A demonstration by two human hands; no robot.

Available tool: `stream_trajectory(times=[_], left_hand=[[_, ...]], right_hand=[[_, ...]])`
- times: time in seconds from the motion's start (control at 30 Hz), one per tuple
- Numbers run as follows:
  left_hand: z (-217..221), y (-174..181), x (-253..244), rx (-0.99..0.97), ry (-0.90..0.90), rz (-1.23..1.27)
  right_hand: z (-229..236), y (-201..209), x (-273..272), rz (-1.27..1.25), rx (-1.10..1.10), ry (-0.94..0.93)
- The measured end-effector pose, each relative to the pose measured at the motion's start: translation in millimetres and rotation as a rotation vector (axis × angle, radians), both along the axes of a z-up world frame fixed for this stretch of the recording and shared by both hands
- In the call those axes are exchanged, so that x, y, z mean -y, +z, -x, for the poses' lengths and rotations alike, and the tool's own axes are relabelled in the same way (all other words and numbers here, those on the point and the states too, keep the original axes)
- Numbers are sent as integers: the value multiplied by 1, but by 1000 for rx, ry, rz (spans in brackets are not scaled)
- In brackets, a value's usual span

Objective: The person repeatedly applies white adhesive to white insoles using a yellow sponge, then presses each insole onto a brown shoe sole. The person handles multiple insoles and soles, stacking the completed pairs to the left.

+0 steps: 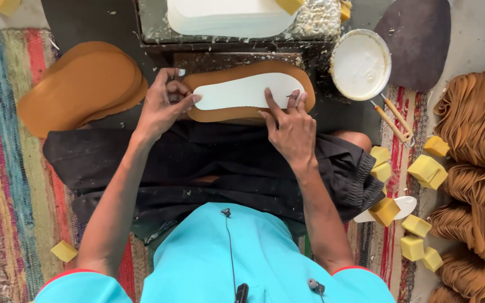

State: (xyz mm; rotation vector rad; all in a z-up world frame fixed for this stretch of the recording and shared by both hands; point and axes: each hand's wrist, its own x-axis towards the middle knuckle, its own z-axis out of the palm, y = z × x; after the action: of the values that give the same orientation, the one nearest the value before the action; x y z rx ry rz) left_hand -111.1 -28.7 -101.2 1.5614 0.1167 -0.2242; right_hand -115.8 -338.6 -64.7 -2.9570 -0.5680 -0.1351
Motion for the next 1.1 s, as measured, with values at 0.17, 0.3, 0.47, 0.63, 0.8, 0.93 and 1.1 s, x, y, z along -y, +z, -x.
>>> stream_trajectory(times=[0.17, 0.3, 0.47, 0.63, 0.8, 0.93, 1.1], left_hand=[[-2, 5, 0, -61, 14, -16], [-5, 3, -1, -61, -3, 3], [-5, -6, -1, -80, 6, 90], [-2, 58, 24, -114, 39, -145], [13, 39, 40, 762, -321, -1065], [36, 69, -7, 565, 178, -524], [69, -5, -161, 377, 731, -1052]], right_hand=[[1, -8, -3, 0, 10, -23], [3, -7, -4, 7, 18, -31], [6, -6, -9, 9, 9, -57], [11, -13, -12, 3, 86, -54], [7, 4, -12, -172, 35, -84], [42, -15, -8, -618, 174, -217], [101, -23, -51, -607, 142, 85]])
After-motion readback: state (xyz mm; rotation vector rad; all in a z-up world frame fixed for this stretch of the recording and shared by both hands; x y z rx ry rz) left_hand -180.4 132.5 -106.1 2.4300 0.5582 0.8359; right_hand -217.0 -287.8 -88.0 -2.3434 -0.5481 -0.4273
